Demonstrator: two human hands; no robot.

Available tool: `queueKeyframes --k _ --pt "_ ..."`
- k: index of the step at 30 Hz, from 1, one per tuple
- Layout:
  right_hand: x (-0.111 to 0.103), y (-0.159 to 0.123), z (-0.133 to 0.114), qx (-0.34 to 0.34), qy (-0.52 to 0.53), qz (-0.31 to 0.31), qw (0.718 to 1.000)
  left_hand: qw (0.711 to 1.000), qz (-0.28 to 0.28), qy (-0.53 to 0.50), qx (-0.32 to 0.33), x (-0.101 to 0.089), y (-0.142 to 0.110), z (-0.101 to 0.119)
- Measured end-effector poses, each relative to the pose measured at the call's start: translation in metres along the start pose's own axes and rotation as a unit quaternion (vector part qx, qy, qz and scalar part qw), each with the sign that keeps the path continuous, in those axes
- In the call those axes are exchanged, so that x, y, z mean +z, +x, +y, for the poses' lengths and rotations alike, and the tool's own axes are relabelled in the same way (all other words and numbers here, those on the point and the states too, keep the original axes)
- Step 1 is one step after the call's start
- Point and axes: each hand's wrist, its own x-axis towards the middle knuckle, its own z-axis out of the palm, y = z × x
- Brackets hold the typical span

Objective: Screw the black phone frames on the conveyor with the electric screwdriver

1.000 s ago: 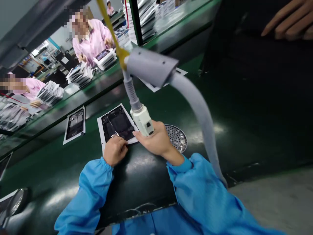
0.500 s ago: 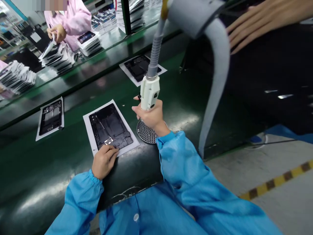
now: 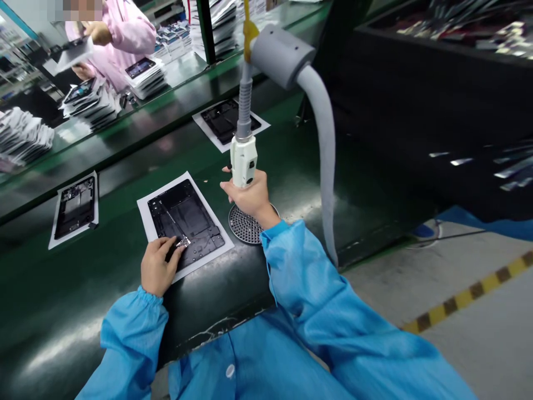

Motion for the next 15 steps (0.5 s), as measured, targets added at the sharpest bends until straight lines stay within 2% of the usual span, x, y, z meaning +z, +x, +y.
queueKeyframes --k 4,15 --pt "0.0005 0.0004 0.0016 0.012 0.005 0.001 1.0 1.0 -0.03 -0.003 -0.006 0.0031 0.002 -0.0034" --pt "0.0021 0.0015 0.0023 0.023 0.026 -0.012 0.999 0.999 -0.031 -0.025 -0.005 0.003 0.0073 -0.0009"
